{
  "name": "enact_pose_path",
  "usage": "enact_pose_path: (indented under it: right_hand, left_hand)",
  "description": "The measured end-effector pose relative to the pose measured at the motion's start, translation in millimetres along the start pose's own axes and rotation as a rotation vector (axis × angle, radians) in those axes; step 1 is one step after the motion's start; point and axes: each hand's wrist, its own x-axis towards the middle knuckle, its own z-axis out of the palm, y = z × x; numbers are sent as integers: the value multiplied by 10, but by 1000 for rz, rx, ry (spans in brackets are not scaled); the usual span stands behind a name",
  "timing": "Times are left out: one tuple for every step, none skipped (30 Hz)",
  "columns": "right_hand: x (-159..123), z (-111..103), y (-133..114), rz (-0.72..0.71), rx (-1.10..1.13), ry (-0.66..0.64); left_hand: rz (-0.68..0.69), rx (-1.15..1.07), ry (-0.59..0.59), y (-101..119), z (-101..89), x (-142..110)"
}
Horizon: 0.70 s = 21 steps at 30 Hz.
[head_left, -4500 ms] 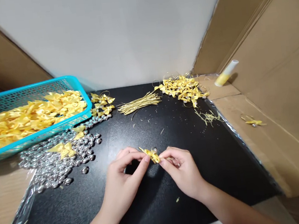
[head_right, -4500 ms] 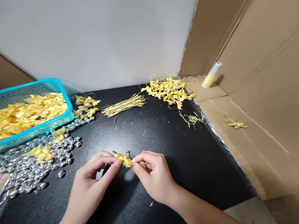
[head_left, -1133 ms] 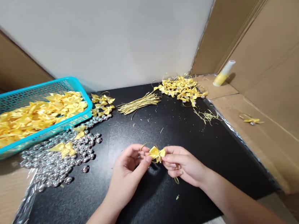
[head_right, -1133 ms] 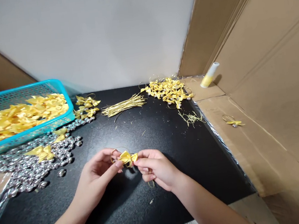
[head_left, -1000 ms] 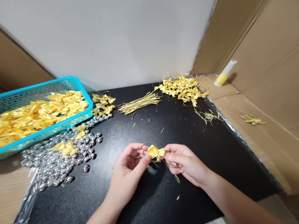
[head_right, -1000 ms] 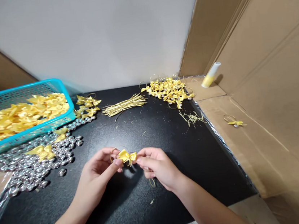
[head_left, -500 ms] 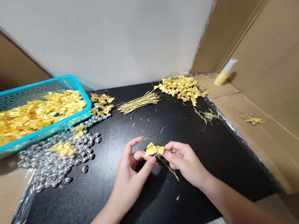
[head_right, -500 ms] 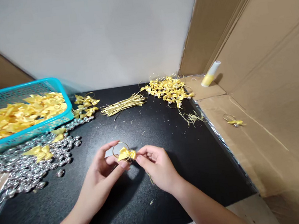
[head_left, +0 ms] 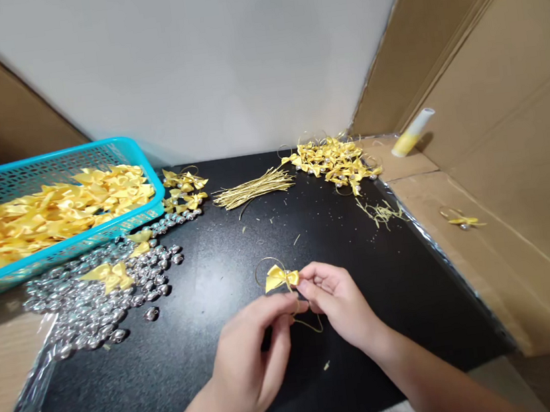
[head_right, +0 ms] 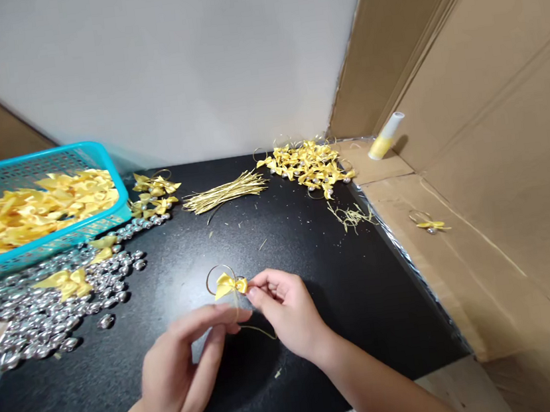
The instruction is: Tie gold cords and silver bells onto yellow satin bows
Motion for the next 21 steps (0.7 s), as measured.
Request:
enact_pose_path:
  right_hand:
    - [-1, 1, -6, 2, 1, 2]
    - [-1, 2, -11, 2, -2, 6]
    - [-1, 2, -15, -4, -8, 9]
    - [-2, 1, -16, -14, -13, 13]
    - [-2, 0, -16, -24, -19, 16]
    - [-3, -1, -13, -34, -22, 18]
    - [-4, -2, -9, -42, -21, 20]
    - [-7, -3, -5, -49, -19, 22]
    - [-10, -2, 0, -57, -21, 24]
    - [-13, -1, 3, -64, -27, 27]
    - [-18, 1, 4, -73, -39, 32]
    - [-23, 3, 4, -82, -52, 38]
    - [-28, 6, 2, -93, -68, 42]
    - [-33, 10, -1, -103, -83, 46]
    - [-38, 13, -4, -114, -95, 47]
    - [-42, 16, -6, -124, -104, 46]
    - [-45, 18, -6, -134, -112, 42]
    - [-46, 21, -6, -144, -120, 40]
    - [-47, 23, -4, -154, -129, 38]
    - [-48, 25, -1, -163, -138, 39]
    - [-48, 26, 1, -171, -145, 39]
  left_hand:
    - [4, -4, -21, 7, 9, -9]
    - [-35, -45, -15, 14, 21, -12]
    - [-125, -121, 8, 21, 36, -7]
    - [-254, -222, 45, 28, 53, 4]
    - [-411, -333, 80, 33, 71, 21]
    - [-566, -430, 101, 38, 88, 41]
    - [-696, -501, 107, 41, 104, 61]
    - [-791, -545, 99, 43, 116, 80]
    - [-849, -563, 87, 44, 125, 96]
    - [-877, -563, 78, 44, 130, 108]
    - [-889, -552, 72, 43, 130, 117]
    - [-892, -533, 74, 42, 127, 123]
    - [-891, -510, 82, 40, 122, 128]
    - [-886, -481, 90, 39, 116, 131]
    - [-872, -448, 99, 37, 110, 133]
    - [-846, -409, 109, 35, 104, 134]
    - [-805, -359, 124, 32, 101, 133]
    - [-753, -296, 138, 27, 98, 130]
    - [-690, -222, 152, 22, 95, 124]
    - [-621, -143, 169, 15, 91, 117]
    - [-553, -63, 182, 8, 86, 109]
